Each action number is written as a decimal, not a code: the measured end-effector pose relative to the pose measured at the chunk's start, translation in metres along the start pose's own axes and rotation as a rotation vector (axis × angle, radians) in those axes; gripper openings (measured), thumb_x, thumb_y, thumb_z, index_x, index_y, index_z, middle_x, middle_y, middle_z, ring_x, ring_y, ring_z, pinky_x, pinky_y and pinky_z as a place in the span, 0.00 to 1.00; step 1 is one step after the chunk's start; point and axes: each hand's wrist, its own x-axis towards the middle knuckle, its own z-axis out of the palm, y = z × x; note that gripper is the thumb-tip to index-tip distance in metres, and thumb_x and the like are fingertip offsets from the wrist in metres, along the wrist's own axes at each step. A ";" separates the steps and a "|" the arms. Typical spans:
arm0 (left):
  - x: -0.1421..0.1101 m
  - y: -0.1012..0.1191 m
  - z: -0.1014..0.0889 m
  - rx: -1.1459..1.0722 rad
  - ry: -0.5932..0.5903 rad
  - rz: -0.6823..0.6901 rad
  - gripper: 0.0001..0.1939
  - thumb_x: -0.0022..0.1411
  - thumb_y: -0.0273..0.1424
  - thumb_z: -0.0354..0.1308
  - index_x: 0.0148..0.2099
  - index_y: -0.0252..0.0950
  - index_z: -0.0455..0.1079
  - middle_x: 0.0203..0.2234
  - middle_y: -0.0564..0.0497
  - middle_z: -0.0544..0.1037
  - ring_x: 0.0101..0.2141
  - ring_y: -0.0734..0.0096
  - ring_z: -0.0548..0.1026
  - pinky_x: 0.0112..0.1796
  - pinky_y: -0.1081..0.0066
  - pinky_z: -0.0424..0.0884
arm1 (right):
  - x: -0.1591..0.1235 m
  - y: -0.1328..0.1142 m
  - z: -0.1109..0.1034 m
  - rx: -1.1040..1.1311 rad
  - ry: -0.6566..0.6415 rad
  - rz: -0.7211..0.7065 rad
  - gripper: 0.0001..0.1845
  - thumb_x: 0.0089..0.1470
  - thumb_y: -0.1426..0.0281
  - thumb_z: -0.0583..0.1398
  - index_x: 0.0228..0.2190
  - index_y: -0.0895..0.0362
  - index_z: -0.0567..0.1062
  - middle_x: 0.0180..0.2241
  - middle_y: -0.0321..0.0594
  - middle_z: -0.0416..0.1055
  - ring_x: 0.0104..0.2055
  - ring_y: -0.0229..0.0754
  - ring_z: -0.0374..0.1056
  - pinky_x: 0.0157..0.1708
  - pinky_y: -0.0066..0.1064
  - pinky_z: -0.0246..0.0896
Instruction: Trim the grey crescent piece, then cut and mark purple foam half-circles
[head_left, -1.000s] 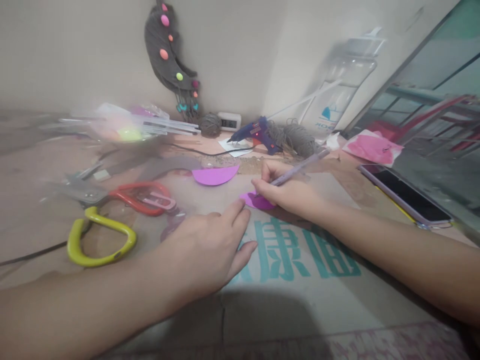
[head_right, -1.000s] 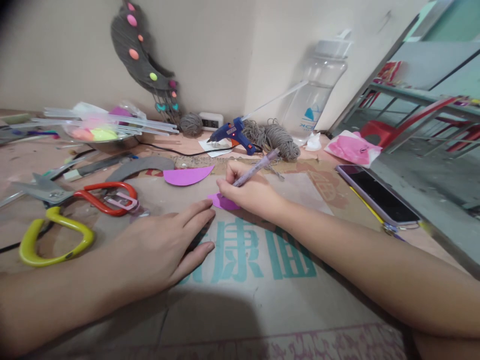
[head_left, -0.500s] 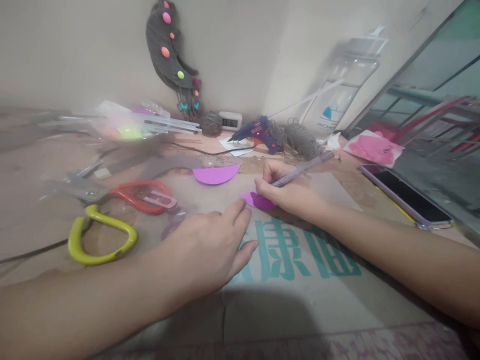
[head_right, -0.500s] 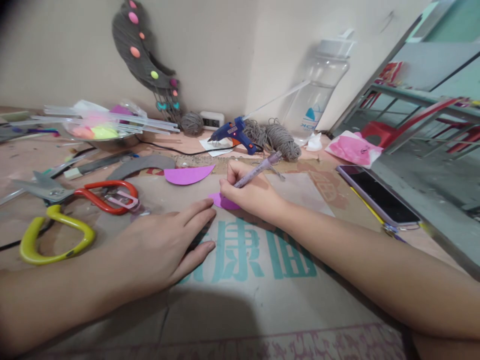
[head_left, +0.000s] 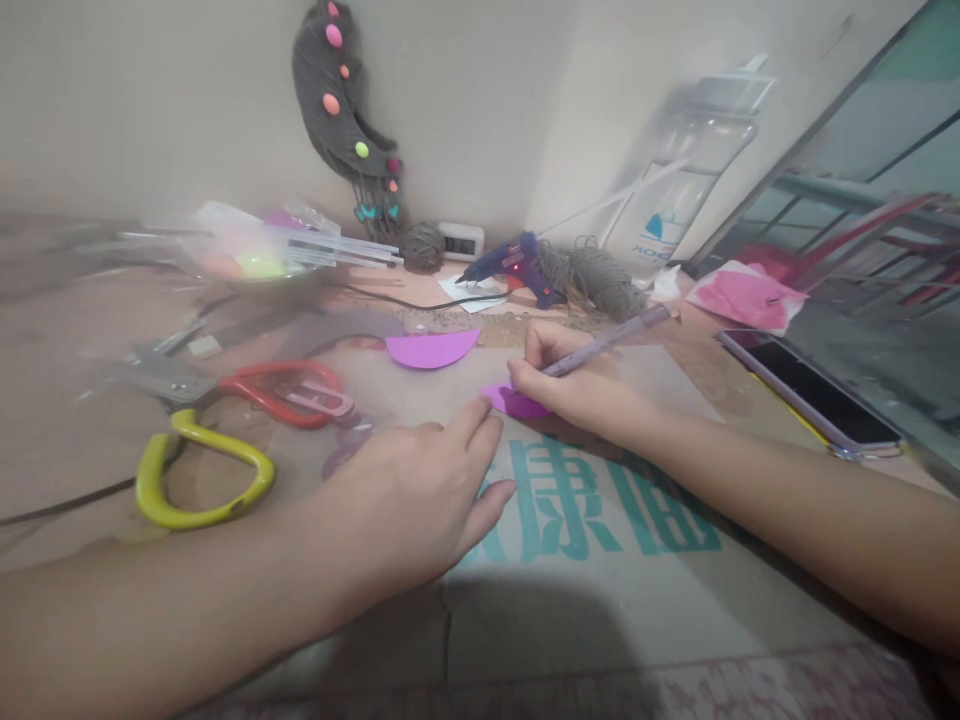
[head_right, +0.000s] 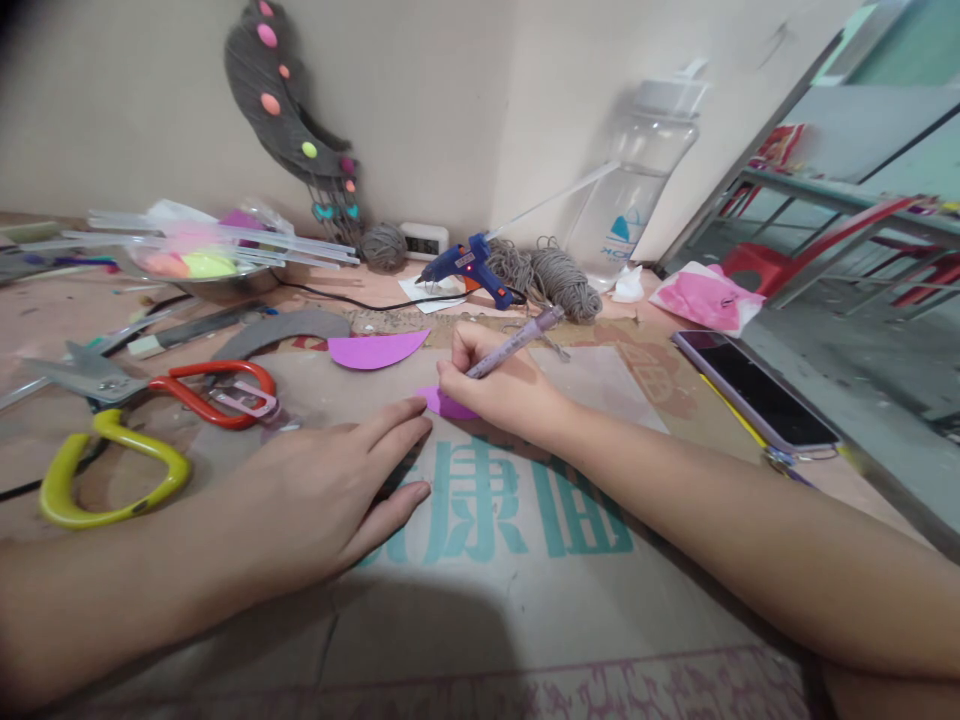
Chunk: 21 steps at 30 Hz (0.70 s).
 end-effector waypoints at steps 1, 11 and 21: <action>0.000 0.000 0.000 -0.001 -0.003 -0.001 0.28 0.73 0.41 0.40 0.63 0.28 0.65 0.56 0.35 0.74 0.35 0.58 0.82 0.31 0.61 0.79 | 0.000 0.000 0.000 0.009 -0.012 -0.006 0.15 0.52 0.68 0.60 0.21 0.53 0.59 0.18 0.29 0.55 0.22 0.34 0.51 0.23 0.29 0.45; 0.000 0.000 0.000 -0.016 -0.006 -0.009 0.27 0.73 0.42 0.42 0.63 0.30 0.64 0.55 0.36 0.74 0.38 0.58 0.82 0.33 0.64 0.78 | 0.000 0.001 0.001 0.025 -0.028 0.011 0.15 0.53 0.68 0.60 0.21 0.54 0.59 0.19 0.27 0.56 0.23 0.33 0.52 0.24 0.29 0.45; 0.000 0.001 -0.001 -0.008 -0.011 0.007 0.27 0.73 0.41 0.40 0.62 0.28 0.65 0.57 0.35 0.73 0.36 0.57 0.82 0.32 0.60 0.79 | 0.002 0.000 0.000 -0.044 -0.010 0.013 0.13 0.51 0.70 0.58 0.21 0.54 0.58 0.19 0.28 0.56 0.23 0.34 0.53 0.25 0.28 0.46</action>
